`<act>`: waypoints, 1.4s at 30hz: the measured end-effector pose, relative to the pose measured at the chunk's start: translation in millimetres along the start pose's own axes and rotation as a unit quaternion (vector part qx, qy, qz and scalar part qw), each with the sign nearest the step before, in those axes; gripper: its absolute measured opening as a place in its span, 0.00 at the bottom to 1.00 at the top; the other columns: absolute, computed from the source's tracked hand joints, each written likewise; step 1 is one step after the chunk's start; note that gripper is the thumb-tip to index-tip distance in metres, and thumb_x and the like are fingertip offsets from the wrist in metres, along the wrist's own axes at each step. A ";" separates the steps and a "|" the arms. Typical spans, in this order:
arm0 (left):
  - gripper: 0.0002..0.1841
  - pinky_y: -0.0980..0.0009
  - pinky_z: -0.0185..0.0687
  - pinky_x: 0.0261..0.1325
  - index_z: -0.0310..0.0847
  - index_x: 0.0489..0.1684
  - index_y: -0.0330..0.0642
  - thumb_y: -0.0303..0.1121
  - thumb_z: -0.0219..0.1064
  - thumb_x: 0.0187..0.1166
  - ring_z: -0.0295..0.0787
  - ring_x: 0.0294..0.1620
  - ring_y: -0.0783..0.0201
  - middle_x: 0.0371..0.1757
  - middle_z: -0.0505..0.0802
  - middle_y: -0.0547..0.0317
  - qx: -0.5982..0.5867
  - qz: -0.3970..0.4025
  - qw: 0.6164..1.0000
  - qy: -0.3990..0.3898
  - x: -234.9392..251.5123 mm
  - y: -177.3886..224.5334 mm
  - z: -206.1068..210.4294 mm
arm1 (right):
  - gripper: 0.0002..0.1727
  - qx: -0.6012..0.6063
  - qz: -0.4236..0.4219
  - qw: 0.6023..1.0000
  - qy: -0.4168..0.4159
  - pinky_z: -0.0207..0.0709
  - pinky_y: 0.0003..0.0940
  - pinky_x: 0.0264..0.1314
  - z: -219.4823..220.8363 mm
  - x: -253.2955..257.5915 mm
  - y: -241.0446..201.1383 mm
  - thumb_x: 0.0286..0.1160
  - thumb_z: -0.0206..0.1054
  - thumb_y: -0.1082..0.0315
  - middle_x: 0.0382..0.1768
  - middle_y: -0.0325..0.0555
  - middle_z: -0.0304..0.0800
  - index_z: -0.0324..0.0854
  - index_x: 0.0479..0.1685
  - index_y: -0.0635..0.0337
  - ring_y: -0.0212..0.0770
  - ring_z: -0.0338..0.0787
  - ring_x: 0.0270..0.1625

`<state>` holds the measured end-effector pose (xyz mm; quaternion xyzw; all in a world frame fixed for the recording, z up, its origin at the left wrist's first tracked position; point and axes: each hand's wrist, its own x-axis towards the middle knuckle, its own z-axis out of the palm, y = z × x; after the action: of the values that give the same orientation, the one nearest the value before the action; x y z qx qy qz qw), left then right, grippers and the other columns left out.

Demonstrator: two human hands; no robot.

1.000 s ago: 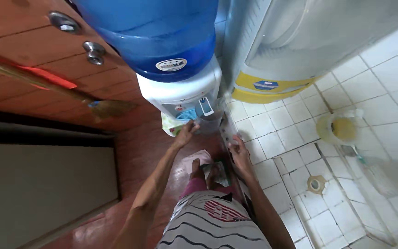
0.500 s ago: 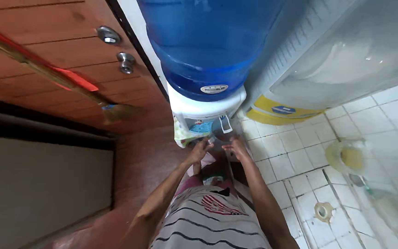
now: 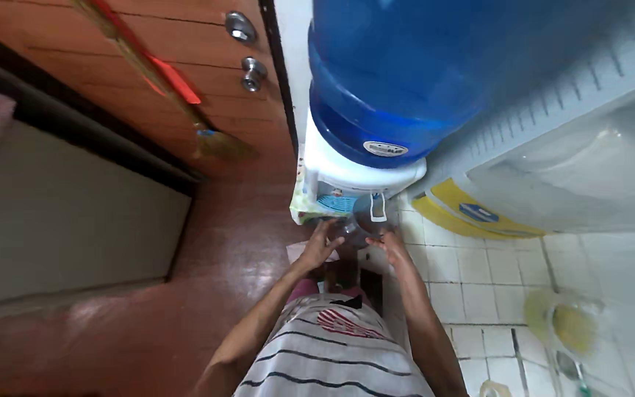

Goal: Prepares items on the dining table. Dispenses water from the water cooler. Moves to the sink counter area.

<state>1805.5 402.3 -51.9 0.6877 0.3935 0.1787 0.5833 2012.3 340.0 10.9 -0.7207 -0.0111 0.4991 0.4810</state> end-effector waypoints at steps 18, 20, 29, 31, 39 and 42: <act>0.25 0.42 0.70 0.79 0.76 0.75 0.31 0.43 0.58 0.91 0.82 0.73 0.38 0.68 0.87 0.31 -0.046 -0.466 0.875 0.122 -230.5 -181.9 61.5 | 0.21 -0.078 -0.043 0.994 -0.063 0.90 0.39 0.36 -20.6 14.5 -1.7 0.87 0.47 0.78 0.53 0.62 0.75 0.59 0.76 0.75 0.46 0.90 0.37; 0.25 0.42 0.69 0.80 0.75 0.76 0.31 0.43 0.58 0.91 0.81 0.75 0.38 0.71 0.85 0.32 -0.053 -0.486 0.862 0.131 -242.8 -194.4 71.4 | 0.21 -0.077 -0.044 0.994 -0.064 0.90 0.38 0.36 -21.9 14.7 -1.5 0.87 0.48 0.79 0.53 0.62 0.74 0.59 0.76 0.75 0.46 0.89 0.37; 0.24 0.42 0.66 0.82 0.77 0.75 0.33 0.42 0.55 0.92 0.77 0.78 0.38 0.73 0.84 0.32 -0.064 -0.513 0.848 0.116 -241.4 -197.3 89.5 | 0.17 -0.072 -0.059 0.994 -0.061 0.90 0.37 0.32 -25.1 14.2 -1.0 0.84 0.49 0.80 0.46 0.57 0.75 0.62 0.69 0.75 0.42 0.89 0.31; 0.23 0.42 0.67 0.82 0.76 0.76 0.33 0.41 0.56 0.92 0.78 0.78 0.38 0.73 0.84 0.32 -0.076 -0.498 0.854 0.131 -234.4 -207.3 87.6 | 0.16 -0.071 -0.064 0.993 -0.065 0.90 0.36 0.32 -27.5 14.9 1.0 0.85 0.48 0.80 0.45 0.56 0.77 0.62 0.69 0.74 0.42 0.89 0.30; 0.25 0.40 0.69 0.79 0.75 0.75 0.29 0.42 0.49 0.95 0.81 0.73 0.35 0.69 0.85 0.28 -0.129 -0.475 0.826 0.276 -227.8 -219.7 68.0 | 0.15 -0.070 -0.061 0.993 -0.071 0.91 0.36 0.32 -28.9 12.6 -4.0 0.88 0.47 0.79 0.44 0.55 0.79 0.62 0.68 0.74 0.41 0.90 0.30; 0.25 0.44 0.73 0.76 0.73 0.73 0.23 0.40 0.50 0.95 0.84 0.68 0.36 0.66 0.86 0.26 -0.175 -0.466 0.817 0.292 -254.1 -203.0 76.0 | 0.14 -0.073 -0.059 0.993 -0.073 0.90 0.36 0.34 -27.3 9.8 -4.1 0.88 0.46 0.78 0.44 0.55 0.79 0.63 0.67 0.74 0.40 0.90 0.31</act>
<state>1632.4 163.5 -208.5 0.2238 0.7808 0.1439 0.5654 2039.1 328.5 7.9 -0.7135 -0.1248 0.5190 0.4538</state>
